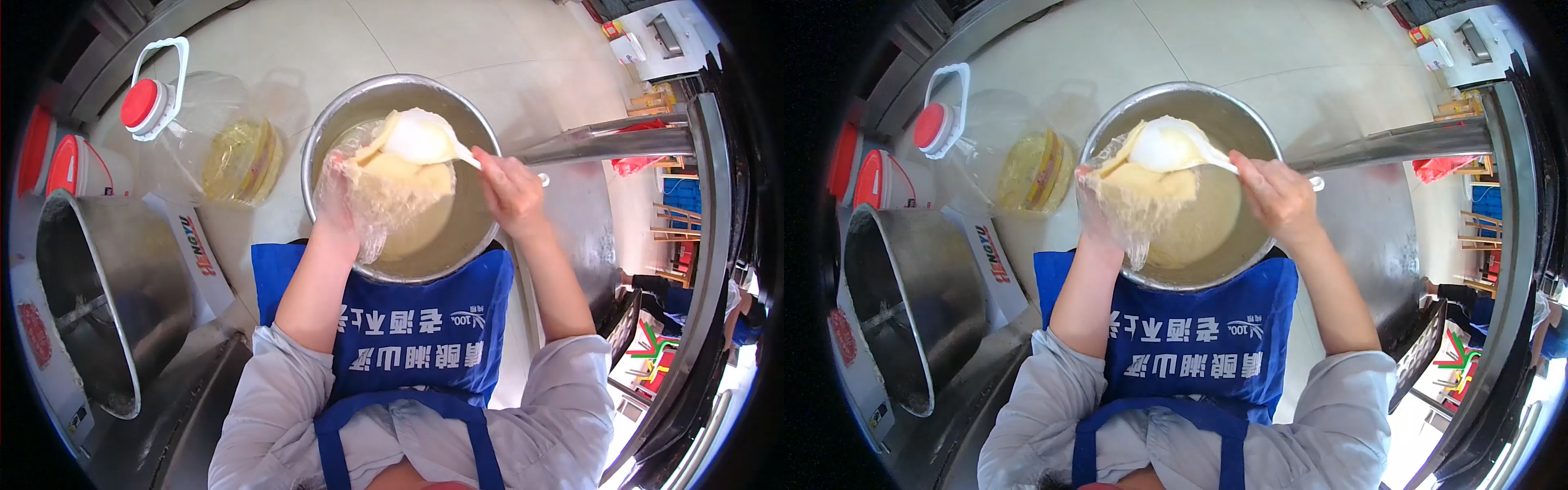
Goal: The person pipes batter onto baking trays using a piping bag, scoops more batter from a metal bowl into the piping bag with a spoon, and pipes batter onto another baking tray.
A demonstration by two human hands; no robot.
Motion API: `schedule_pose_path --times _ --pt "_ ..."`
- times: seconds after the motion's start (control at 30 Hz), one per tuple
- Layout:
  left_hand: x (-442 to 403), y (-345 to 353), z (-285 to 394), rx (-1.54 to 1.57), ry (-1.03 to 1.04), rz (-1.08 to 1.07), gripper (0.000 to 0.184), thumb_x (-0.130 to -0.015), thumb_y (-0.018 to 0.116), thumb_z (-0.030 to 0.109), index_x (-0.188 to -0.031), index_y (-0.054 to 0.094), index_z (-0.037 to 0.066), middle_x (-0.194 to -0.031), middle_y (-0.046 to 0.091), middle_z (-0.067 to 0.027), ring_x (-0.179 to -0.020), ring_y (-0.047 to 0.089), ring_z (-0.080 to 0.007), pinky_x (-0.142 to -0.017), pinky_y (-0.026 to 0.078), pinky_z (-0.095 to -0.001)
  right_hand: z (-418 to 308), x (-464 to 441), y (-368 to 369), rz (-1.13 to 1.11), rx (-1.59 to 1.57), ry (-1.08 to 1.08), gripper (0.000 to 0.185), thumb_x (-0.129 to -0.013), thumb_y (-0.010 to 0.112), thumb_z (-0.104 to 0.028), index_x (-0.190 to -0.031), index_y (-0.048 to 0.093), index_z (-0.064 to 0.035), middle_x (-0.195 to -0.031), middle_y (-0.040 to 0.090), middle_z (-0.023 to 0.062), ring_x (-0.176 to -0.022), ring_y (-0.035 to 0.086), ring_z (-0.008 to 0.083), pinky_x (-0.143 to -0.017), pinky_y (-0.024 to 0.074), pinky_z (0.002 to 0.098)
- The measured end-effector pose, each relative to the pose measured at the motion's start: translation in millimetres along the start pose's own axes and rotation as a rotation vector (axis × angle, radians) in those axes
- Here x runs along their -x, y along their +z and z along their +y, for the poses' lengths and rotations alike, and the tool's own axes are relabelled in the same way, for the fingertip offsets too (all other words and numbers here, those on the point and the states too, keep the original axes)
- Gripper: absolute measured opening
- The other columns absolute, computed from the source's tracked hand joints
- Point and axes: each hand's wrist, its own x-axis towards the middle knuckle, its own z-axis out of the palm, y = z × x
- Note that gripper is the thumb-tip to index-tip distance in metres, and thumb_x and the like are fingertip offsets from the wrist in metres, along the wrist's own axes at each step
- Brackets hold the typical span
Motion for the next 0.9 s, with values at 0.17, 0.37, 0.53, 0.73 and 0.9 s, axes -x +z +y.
schedule_pose_path --times 0.17,0.37,0.53,0.73,0.9 --pt "-9 -12 -15 0.039 0.064 0.159 0.102 -0.069 0.043 0.083 -0.138 0.035 0.008 -0.133 0.047 -0.0131 -0.116 0.051 -0.0299 -0.093 0.048 -0.0423 -25 32 52 0.046 -0.121 0.189 0.043 -0.076 0.065 0.001 -0.118 0.056 -0.0046 -0.078 0.064 0.0115 -0.063 0.062 0.0250 -0.055 0.0507 0.0343" --pt "-10 -31 -14 0.054 0.148 0.025 0.098 -0.070 0.051 0.077 -0.137 0.037 0.008 -0.132 0.048 -0.0128 -0.116 0.052 -0.0290 -0.091 0.049 -0.0425 -60 41 79 0.074 -0.259 0.448 0.035 -0.084 0.059 -0.004 -0.119 0.055 -0.0032 -0.075 0.062 0.0160 -0.060 0.061 0.0305 -0.053 0.0501 0.0370" --pt "-7 -41 -1 -0.089 0.105 -0.001 0.089 -0.067 0.071 0.057 -0.135 0.040 0.009 -0.127 0.052 -0.0137 -0.115 0.053 -0.0292 -0.091 0.050 -0.0425 -39 16 62 -0.158 -0.267 0.737 0.019 -0.086 0.054 -0.011 -0.095 0.066 -0.0002 -0.071 0.062 0.0200 -0.063 0.064 0.0324 -0.055 0.0503 0.0400" --pt "-5 -35 34 -0.266 0.483 0.265 0.073 -0.074 0.069 0.033 -0.135 0.038 0.007 -0.122 0.052 -0.0123 -0.112 0.053 -0.0272 -0.094 0.048 -0.0410 40 30 164 -0.765 0.284 0.478 0.014 -0.076 0.056 -0.010 -0.074 0.069 -0.0048 -0.075 0.067 0.0155 -0.067 0.067 0.0287 -0.059 0.0535 0.0387" --pt "24 -40 56 -0.173 0.623 -0.021 0.072 -0.076 0.059 0.043 -0.133 0.039 0.004 -0.132 0.044 -0.0187 -0.119 0.048 -0.0357 -0.097 0.045 -0.0480 -10 43 212 -0.911 0.144 0.096 0.013 -0.079 0.052 -0.007 -0.079 0.064 0.0000 -0.079 0.066 0.0166 -0.070 0.067 0.0298 -0.060 0.0546 0.0388"
